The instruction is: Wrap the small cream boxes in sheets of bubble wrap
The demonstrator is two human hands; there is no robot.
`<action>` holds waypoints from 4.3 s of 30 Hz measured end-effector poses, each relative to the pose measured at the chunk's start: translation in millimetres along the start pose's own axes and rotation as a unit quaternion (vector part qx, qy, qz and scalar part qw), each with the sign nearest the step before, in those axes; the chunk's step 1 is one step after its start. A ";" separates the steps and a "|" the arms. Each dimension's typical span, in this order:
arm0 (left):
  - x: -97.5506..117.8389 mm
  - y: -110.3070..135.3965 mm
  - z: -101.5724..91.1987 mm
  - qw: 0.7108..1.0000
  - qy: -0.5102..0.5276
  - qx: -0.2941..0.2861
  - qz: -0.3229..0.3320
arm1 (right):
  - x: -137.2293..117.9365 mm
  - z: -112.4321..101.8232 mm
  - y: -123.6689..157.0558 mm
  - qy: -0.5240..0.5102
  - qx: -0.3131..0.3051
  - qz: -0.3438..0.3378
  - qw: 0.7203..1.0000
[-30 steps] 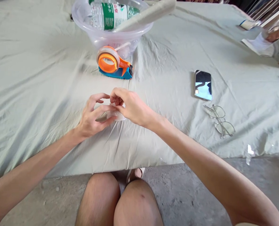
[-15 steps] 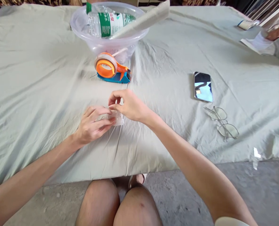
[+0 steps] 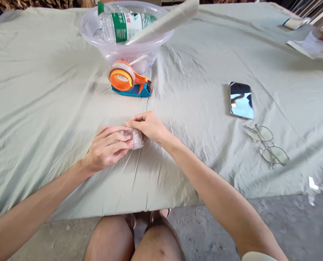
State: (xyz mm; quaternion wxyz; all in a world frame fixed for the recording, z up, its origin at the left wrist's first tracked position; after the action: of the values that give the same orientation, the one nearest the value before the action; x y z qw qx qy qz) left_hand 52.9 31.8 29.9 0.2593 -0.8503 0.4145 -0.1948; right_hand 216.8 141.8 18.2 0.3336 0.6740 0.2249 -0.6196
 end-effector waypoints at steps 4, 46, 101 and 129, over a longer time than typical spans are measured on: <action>-0.3 -0.5 1.4 1.000 0.009 0.000 -0.006 | 1.2 0.9 -0.9 0.008 -0.007 0.000 1.000; -1.8 -0.3 -2.3 0.998 -0.049 -0.028 0.001 | 1.5 13.0 22.3 0.207 0.061 -0.138 0.966; -21.8 7.9 0.8 0.994 -0.080 0.006 -0.079 | -0.4 6.6 30.6 0.326 0.117 -0.441 0.828; -43.4 14.4 5.6 0.984 0.004 -0.048 -0.173 | 1.4 8.0 30.1 0.329 0.121 -0.430 0.832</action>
State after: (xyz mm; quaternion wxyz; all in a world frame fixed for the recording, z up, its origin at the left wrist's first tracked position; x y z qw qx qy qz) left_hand 22.0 60.8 11.7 0.1786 -0.9198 0.2715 -0.2198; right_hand 233.1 115.4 21.9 -0.1449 0.7085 0.5115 -0.4641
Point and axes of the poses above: each hand's wrist, its own y-axis away from the middle knuckle, its own z-axis out of the palm, x = y × z, the point moved 4 cm from there along -y, towards the middle knuckle, and after that the axes turned 14 degrees about -x, right-handed, at the moved point
